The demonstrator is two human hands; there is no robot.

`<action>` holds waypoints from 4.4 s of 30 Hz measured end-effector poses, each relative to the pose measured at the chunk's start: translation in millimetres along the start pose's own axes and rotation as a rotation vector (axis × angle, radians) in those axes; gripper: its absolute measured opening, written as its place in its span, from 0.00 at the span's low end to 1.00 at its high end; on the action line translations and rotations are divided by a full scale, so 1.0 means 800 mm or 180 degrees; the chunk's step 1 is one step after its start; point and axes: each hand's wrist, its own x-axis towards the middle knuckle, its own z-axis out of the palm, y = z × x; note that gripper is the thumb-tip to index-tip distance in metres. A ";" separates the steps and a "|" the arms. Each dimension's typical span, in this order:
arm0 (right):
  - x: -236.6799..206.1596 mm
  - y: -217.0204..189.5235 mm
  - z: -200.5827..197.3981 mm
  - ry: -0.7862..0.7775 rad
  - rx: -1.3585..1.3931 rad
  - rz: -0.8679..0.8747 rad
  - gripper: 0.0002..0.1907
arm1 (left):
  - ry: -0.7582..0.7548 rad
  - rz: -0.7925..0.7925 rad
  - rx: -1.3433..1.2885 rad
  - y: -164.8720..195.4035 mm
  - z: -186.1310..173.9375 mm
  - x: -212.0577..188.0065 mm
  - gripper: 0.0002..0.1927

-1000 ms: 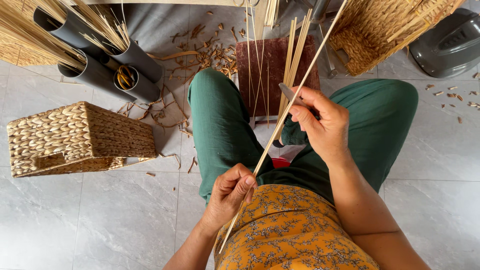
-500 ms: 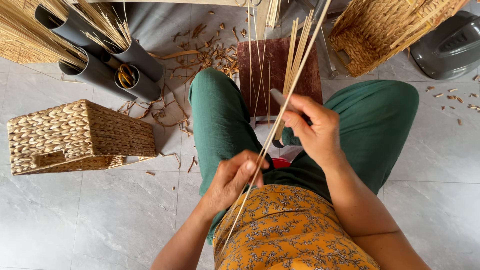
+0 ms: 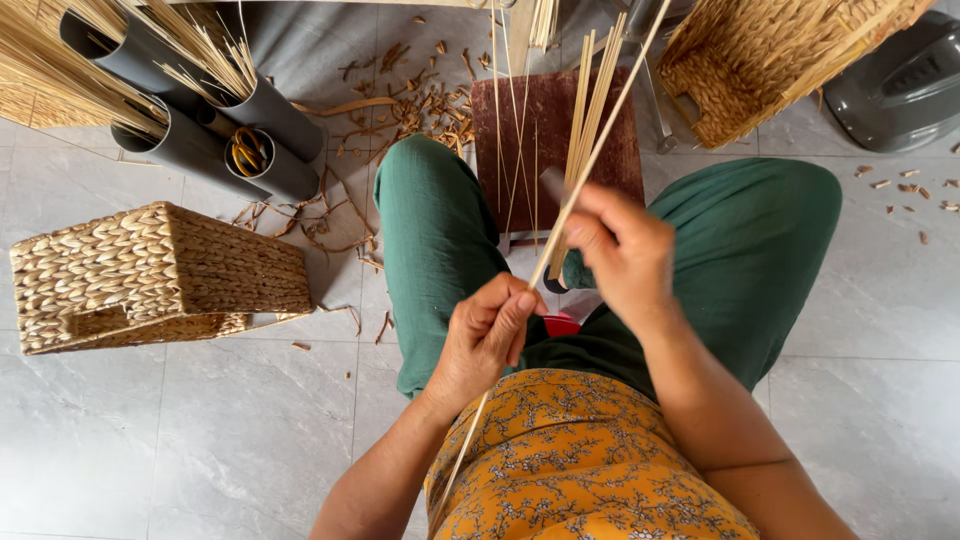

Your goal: The person sits on the floor and uses a small knife to peel and split thin bamboo strips, drawing the blade along each strip to separate it. Finished strips are placed onto a small board in front of them, and scrap shavings accumulate on the floor.

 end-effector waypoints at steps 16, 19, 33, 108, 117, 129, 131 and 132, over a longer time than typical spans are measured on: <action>0.021 0.032 -0.037 0.0443 0.0469 0.0237 0.13 | -0.0065 -0.0324 0.0006 -0.033 -0.014 -0.067 0.13; 0.022 0.031 -0.036 0.0475 0.0504 0.0246 0.13 | -0.0039 -0.0292 -0.0052 -0.034 -0.015 -0.071 0.13; 0.040 0.043 -0.084 0.0994 0.0845 0.0155 0.11 | 0.0001 -0.0473 0.0210 -0.063 -0.033 -0.114 0.14; 0.123 0.191 -0.101 0.0809 0.1731 0.2228 0.10 | 0.1665 -0.0310 0.2627 -0.038 -0.063 0.454 0.10; 0.117 0.210 -0.098 0.0663 0.1691 0.2289 0.10 | 0.1666 -0.0357 0.2886 -0.066 -0.073 0.469 0.13; 0.120 0.221 -0.098 0.0731 0.2388 0.2418 0.10 | 0.0043 0.1946 0.2458 -0.032 0.008 0.336 0.22; 0.120 0.220 -0.098 0.0714 0.2514 0.2442 0.10 | -0.0718 0.2394 0.2306 -0.020 0.027 0.270 0.31; 0.119 0.220 -0.098 0.0674 0.2541 0.2410 0.10 | -0.1077 0.2391 0.2400 -0.015 0.035 0.240 0.32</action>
